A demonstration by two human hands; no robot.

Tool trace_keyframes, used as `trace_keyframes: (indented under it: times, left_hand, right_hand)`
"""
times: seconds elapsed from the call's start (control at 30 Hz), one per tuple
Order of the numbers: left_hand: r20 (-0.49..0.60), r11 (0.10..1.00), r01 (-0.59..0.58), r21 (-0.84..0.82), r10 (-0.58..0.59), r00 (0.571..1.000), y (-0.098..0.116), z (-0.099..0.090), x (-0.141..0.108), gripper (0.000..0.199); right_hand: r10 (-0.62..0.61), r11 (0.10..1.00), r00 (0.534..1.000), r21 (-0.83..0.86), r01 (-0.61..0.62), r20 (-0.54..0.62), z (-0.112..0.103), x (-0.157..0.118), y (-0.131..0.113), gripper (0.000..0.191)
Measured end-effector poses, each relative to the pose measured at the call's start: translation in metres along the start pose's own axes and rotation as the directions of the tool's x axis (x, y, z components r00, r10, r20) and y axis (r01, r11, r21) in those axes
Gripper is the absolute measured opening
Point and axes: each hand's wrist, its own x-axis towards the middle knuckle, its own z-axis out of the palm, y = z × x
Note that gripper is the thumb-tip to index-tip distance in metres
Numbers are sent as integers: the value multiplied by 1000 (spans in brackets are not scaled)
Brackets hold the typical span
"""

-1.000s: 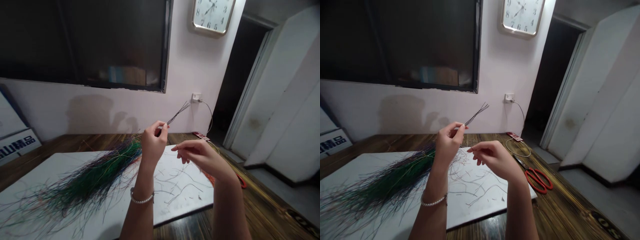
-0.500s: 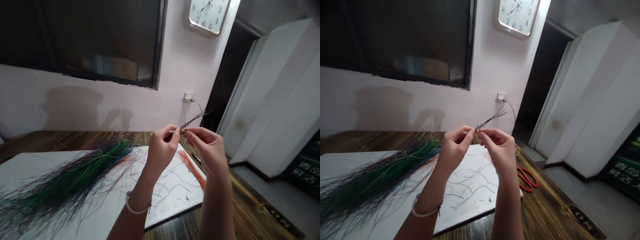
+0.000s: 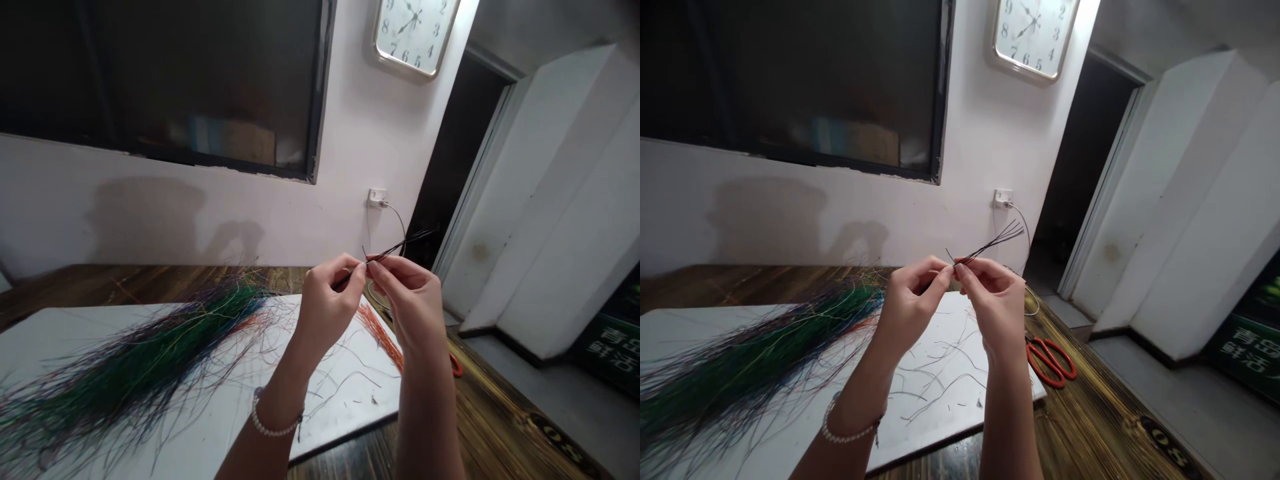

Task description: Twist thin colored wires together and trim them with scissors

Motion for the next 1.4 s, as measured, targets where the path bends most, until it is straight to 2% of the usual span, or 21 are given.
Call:
trace_keyframes:
  times: [0.13,0.3,0.67,0.8,1.03,1.3,1.4]
  left_hand:
    - [-17,1000,23,-10,-23,1000,2,1,-1,20]
    - [-41,991,29,-128,-35,999,9,2,-3,20]
    - [-109,970,-18,-241,-8,994,14,5,-6,21]
    - [-127,972,-31,-231,2,992,16,5,-7,22]
    - [-212,983,-47,-178,8,977,17,4,-8,20]
    - [-242,982,-86,-167,44,969,21,4,-11,19]
    - [-246,987,-87,-132,52,968,22,5,-12,19]
  right_hand:
    - [-12,999,1000,31,12,-11,3,-2,-2,9]
    - [-16,1000,1000,7,16,9,4,-6,-6,13]
    - [-80,997,996,13,80,27,9,-15,-15,11]
    - [-104,994,993,-37,107,54,8,-17,-18,13]
    - [-167,971,986,-171,167,12,4,-22,-26,8]
    - [-306,874,952,-406,266,-34,9,-40,-43,10]
    - [-366,846,928,-438,303,-65,13,-43,-45,12]
